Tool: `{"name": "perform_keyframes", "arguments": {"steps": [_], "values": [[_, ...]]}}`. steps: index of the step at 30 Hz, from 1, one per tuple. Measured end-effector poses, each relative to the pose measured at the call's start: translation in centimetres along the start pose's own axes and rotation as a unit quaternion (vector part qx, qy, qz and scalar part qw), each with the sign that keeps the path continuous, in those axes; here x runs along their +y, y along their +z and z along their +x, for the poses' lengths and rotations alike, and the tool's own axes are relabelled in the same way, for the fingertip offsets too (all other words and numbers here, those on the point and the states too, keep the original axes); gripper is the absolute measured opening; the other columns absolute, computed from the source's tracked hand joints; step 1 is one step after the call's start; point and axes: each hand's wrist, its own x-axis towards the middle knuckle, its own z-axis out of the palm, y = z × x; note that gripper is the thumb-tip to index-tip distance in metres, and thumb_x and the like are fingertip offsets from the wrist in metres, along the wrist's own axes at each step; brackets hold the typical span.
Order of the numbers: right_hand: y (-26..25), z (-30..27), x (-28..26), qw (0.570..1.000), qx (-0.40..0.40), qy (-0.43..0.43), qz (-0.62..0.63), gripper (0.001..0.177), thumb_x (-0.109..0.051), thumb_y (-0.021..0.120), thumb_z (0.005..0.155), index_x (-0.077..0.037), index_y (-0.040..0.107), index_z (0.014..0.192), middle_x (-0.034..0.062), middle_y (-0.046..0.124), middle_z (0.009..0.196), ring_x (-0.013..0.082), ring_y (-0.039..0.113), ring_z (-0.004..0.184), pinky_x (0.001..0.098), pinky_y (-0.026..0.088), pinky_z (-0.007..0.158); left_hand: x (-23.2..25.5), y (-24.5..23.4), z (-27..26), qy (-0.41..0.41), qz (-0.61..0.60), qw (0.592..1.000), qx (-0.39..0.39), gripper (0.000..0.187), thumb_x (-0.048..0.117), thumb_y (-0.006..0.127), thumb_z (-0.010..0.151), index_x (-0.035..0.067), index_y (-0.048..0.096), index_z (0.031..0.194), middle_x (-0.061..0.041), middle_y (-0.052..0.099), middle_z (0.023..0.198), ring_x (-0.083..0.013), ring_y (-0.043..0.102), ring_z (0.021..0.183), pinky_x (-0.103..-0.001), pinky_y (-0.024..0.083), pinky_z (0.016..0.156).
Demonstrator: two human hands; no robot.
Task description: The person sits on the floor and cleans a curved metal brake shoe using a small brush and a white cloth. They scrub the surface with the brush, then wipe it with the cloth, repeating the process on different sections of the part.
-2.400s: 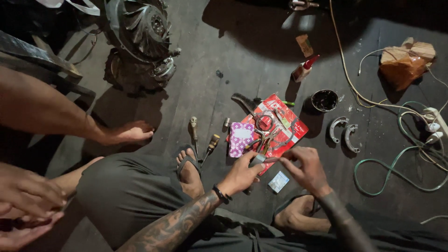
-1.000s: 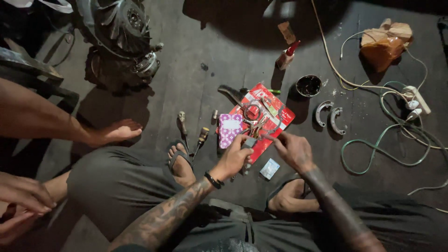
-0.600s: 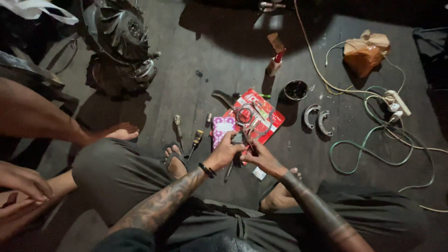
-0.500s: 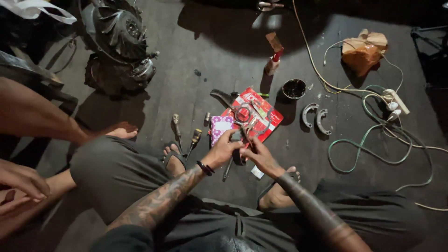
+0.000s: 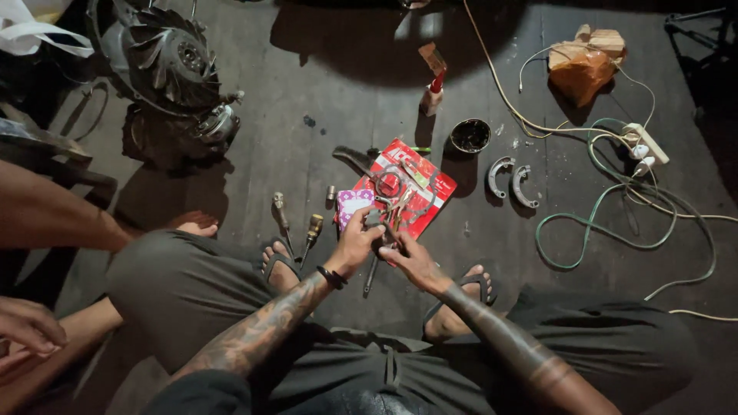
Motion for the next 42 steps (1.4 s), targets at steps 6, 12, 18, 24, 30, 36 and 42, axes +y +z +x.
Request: {"name": "perform_keyframes", "arguments": {"steps": [6,12,18,24,30,36,42], "values": [[-1.8,-6.0,-12.0,0.998,0.051,-0.048,-0.002,0.049,-0.038,0.047,0.106,0.003,0.063,0.128,0.0411,0.066,0.113,0.0572,0.058,0.117,0.0608,0.044,0.098,0.1,0.7,-0.5,-0.008,-0.052,0.998,-0.029,0.05,0.008,0.069,0.089,0.004,0.06,0.139,-0.014,0.07,0.092,-0.021,0.07,0.079,-0.033,0.06,0.076],[-2.3,-1.4,-2.3,0.999,0.032,0.027,-0.023,0.056,-0.056,0.048,0.104,-0.011,0.066,0.133,0.0249,0.069,0.124,0.0415,0.059,0.127,0.0528,0.042,0.109,0.1,1.6,-0.6,-0.009,0.048,0.999,-0.009,0.064,0.022,0.079,0.085,0.004,0.06,0.144,-0.021,0.067,0.128,-0.0274,0.064,0.118,-0.039,0.052,0.102],[-3.1,-1.0,-2.3,0.996,0.04,-0.066,-0.053,0.047,-0.042,0.047,0.108,-0.004,0.063,0.086,0.0258,0.069,0.084,0.0401,0.065,0.082,0.0495,0.05,0.078,1.0,2.0,-1.6,-0.024,0.008,1.0,-0.014,0.053,0.017,0.073,0.09,0.002,0.062,0.14,-0.02,0.069,0.117,-0.0256,0.075,0.096,-0.037,0.063,0.083],[-2.2,-0.8,-1.5,0.989,0.028,-0.123,-0.08,0.04,-0.036,0.052,0.107,-0.006,0.063,0.083,0.0208,0.068,0.082,0.0369,0.068,0.084,0.0462,0.052,0.078,0.6,2.2,-2.7,-0.046,0.023,0.999,0.017,0.052,0.014,0.073,0.088,0.005,0.064,0.138,-0.026,0.067,0.13,-0.0378,0.07,0.111,-0.045,0.06,0.092],[-3.4,0.7,-0.3,0.987,0.048,-0.108,-0.111,0.042,-0.041,0.058,0.104,-0.008,0.063,0.079,0.0155,0.059,0.07,0.0258,0.06,0.07,0.0404,0.05,0.068,-5.4,-0.3,-1.8,-0.064,-0.164,0.984,-0.004,0.06,0.009,0.063,0.099,-0.007,0.038,0.151,-0.037,0.051,0.125,-0.0418,0.075,0.083,-0.047,0.068,0.067],[-2.4,0.3,-2.4,0.974,0.048,-0.172,-0.138,0.036,-0.034,0.06,0.102,-0.015,0.049,0.074,-0.0012,0.043,0.068,0.0121,0.042,0.065,0.033,0.033,0.062,-0.2,-0.1,-2.3,-0.11,-0.053,0.992,0.002,0.044,0.02,0.054,0.1,0.002,0.051,0.14,-0.015,0.067,0.108,-0.0166,0.066,0.069,-0.03,0.055,0.059],[-4.0,1.2,-1.3,0.982,0.092,-0.126,-0.108,0.036,-0.038,0.059,0.101,-0.015,0.052,0.074,-0.0027,0.045,0.071,0.0124,0.041,0.067,0.0315,0.031,0.062,6.9,1.0,-3.6,-0.175,0.09,0.98,-0.037,0.045,0.029,0.054,0.101,0.014,0.052,0.143,-0.005,0.065,0.112,-0.011,0.052,0.074,-0.028,0.041,0.062]]}}
